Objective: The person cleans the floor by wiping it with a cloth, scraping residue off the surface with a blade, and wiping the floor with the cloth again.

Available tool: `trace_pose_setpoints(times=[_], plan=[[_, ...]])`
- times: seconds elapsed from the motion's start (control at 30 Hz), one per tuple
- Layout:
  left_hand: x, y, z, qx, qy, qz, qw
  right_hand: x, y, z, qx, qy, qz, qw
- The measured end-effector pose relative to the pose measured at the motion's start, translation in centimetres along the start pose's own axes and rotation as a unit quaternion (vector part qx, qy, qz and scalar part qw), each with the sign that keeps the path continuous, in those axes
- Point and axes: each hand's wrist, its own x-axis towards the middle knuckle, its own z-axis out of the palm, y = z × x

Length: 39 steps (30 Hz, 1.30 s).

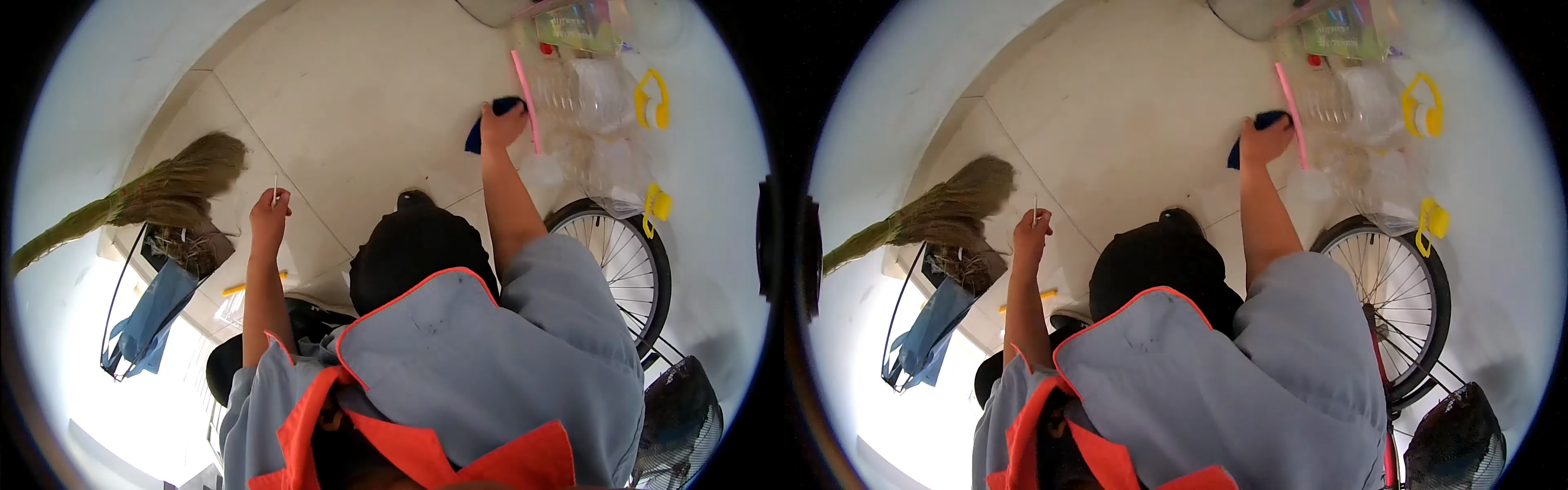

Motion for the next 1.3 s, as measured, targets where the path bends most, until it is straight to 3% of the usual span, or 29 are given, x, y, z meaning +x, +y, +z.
trace_pose_setpoints(times=[0.07, 0.17, 0.3, 0.33, 0.4, 0.47, 0.5, 0.57, 0.7, 0.83, 0.93, 1.0, 1.1, 1.13, 1.17, 1.23, 1.27, 1.3], plan=[[-0.4, 0.5, 0.0, 0.007, -0.011, 0.011, 1.0, -0.3, -1.9, 0.3, 0.017, -0.09, -0.107, 0.99], [-0.1, 1.4, -0.1, 0.015, -0.004, 0.016, 1.0, -1.8, -6.4, 2.7, 0.124, -0.197, -0.328, 0.916], [0.3, 2.0, -0.6, 0.005, 0.015, 0.029, 0.999, -4.8, -11.0, -0.6, 0.249, -0.415, -0.383, 0.787], [0.5, 1.2, -1.0, -0.006, 0.028, 0.036, 0.999, -4.6, -11.1, -2.3, 0.264, -0.4, -0.361, 0.8], [-0.5, 1.2, -1.8, -0.021, 0.03, 0.019, 0.999, -4.2, -8.7, -4.8, 0.239, -0.329, -0.246, 0.88], [-0.9, 0.1, -2.2, -0.006, 0.033, 0.001, 0.999, -4.4, -3.4, -5.5, 0.2, -0.236, -0.166, 0.936], [-1.0, -0.5, -2.4, 0.01, 0.036, -0.012, 0.999, -5.0, -1.1, -6.3, 0.1, -0.221, -0.157, 0.957], [-1.6, -1.3, -2.3, -0.004, 0.039, -0.014, 0.999, -8.3, 1.6, -7.1, 0.082, -0.219, -0.173, 0.957], [-2.2, -2.4, -1.7, -0.043, 0.051, 0.016, 0.998, -13.1, -4.9, -6.9, 0.061, -0.291, -0.254, 0.92], [-3.1, -1.2, -2.0, -0.035, 0.067, -0.016, 0.997, -13.4, -14.8, -1.5, 0.133, -0.323, -0.406, 0.845], [-3.2, -1.4, -2.1, -0.041, 0.071, -0.017, 0.996, -12.6, -21.9, 3.2, 0.139, -0.328, -0.46, 0.814], [-3.2, -1.5, -2.6, -0.043, 0.091, -0.025, 0.995, -10.8, -26.3, 6.4, 0.302, -0.46, -0.464, 0.694], [-3.1, -2.1, -3.1, -0.053, 0.099, -0.035, 0.993, -4.3, -27.6, 7.6, 0.404, -0.308, -0.404, 0.761], [-3.3, -2.2, -3.2, -0.055, 0.112, -0.023, 0.992, -2.1, -27.5, 7.2, 0.4, -0.277, -0.318, 0.814], [-3.5, -2.2, -3.4, -0.056, 0.121, -0.025, 0.991, 0.5, -25.8, 10.5, 0.373, -0.218, -0.269, 0.861], [-4.0, -2.4, -3.4, -0.078, 0.107, -0.058, 0.99, 2.6, -25.5, 12.3, 0.262, -0.201, -0.131, 0.935], [-4.2, -3.0, -3.2, -0.081, 0.111, -0.051, 0.989, 2.0, -26.3, 13.3, 0.267, -0.203, -0.136, 0.932], [-4.4, -3.1, -3.3, -0.082, 0.117, -0.054, 0.988, 0.6, -27.4, 13.9, 0.241, -0.211, -0.232, 0.918]])
